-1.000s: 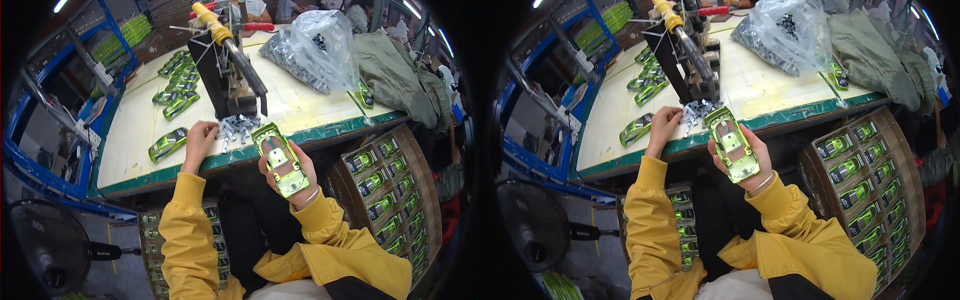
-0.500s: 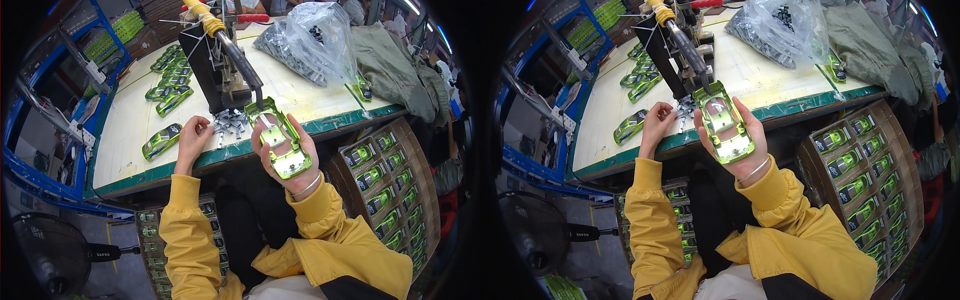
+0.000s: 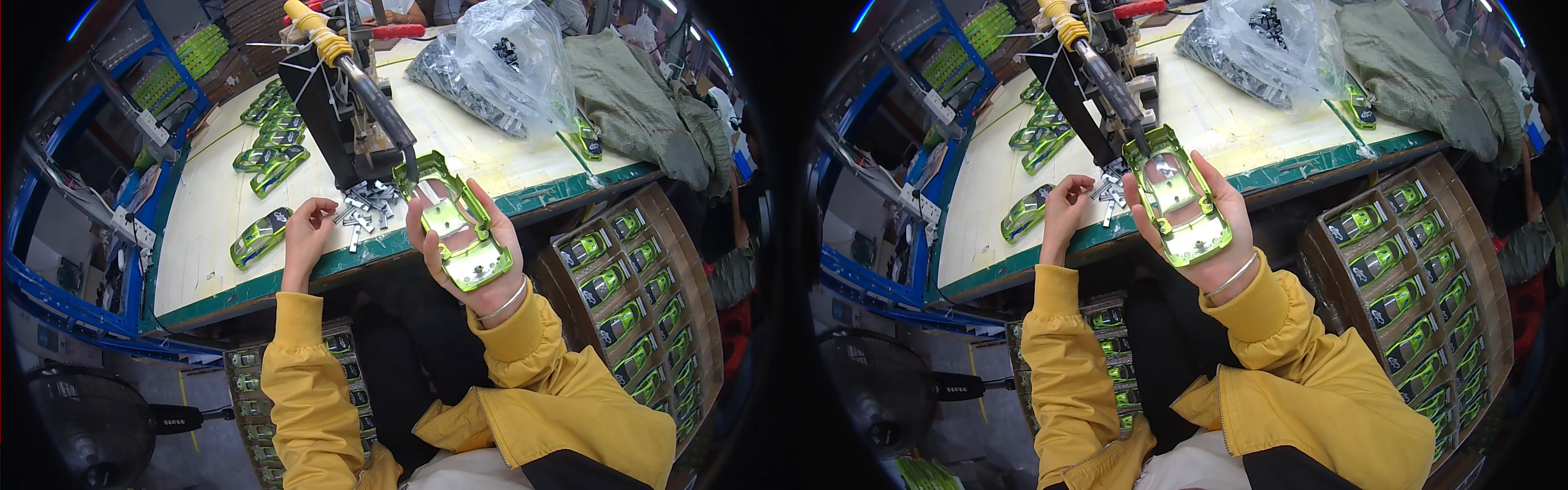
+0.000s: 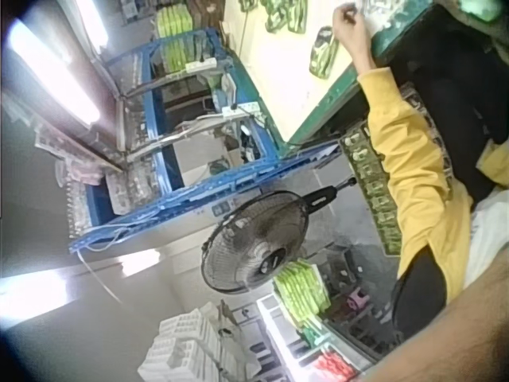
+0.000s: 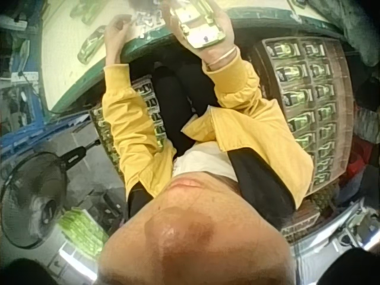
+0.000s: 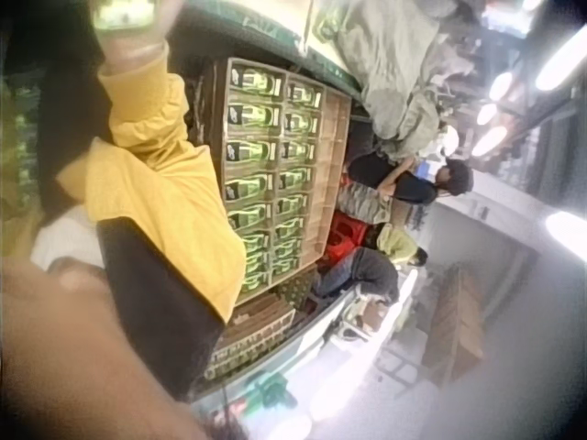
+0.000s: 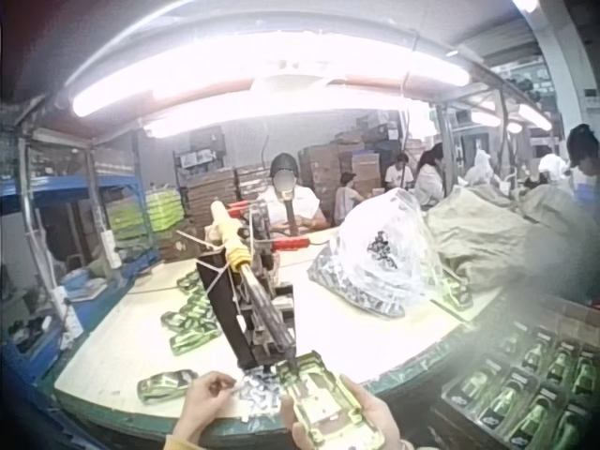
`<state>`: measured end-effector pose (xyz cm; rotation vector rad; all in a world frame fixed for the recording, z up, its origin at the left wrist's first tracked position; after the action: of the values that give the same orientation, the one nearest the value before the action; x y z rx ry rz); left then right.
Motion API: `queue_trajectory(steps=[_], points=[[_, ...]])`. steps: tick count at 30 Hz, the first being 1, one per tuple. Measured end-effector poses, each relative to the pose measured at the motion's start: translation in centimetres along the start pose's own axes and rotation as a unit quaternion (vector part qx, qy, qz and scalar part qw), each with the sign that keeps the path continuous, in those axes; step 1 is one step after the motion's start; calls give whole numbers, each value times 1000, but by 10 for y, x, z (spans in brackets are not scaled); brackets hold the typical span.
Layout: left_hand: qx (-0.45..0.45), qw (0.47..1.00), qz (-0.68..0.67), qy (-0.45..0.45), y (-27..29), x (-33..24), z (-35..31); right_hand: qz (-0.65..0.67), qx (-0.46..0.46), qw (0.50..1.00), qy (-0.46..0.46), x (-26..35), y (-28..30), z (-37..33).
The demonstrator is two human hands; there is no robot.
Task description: The person assembles toy car bodies by inserting chassis components into them and securing the components with a manual press.
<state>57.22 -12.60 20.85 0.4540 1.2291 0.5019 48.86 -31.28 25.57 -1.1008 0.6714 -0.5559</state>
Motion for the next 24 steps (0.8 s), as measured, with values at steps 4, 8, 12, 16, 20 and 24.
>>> queue_trajectory(steps=[4, 8, 12, 16, 20, 24], points=[[10, 1000, -14, 9, -3, 3, -1, 5, -4, 1000, 2, 0, 2, 1], [27, 1000, -13, 1, -4, -2, -3, -2, -5, 1000, 13, -3, -1, 0], [44, 999, -9, -14, -8, -3, 0, 4, -2, 1000, 28, -1, -2, 0], [52, 998, -6, -21, -10, -2, 1, 9, 16, 999, 26, -2, -3, 2], [61, 998, -20, -18, -9, -4, 0, 22, 34, 999, 29, -4, -5, 3], [74, 996, -51, 24, -14, 10, 2, 22, 49, 998, 38, -5, -7, 3]])
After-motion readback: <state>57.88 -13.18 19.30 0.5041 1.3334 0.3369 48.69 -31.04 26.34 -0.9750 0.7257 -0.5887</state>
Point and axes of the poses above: each hand's wrist, its own z-axis towards the middle knuckle, its own y-axis out of the back of the hand, x = y × z, the point moved 9 cm from there along z, towards the middle knuckle, and after that the axes turned 7 degrees about x, right-handed, at the moved point
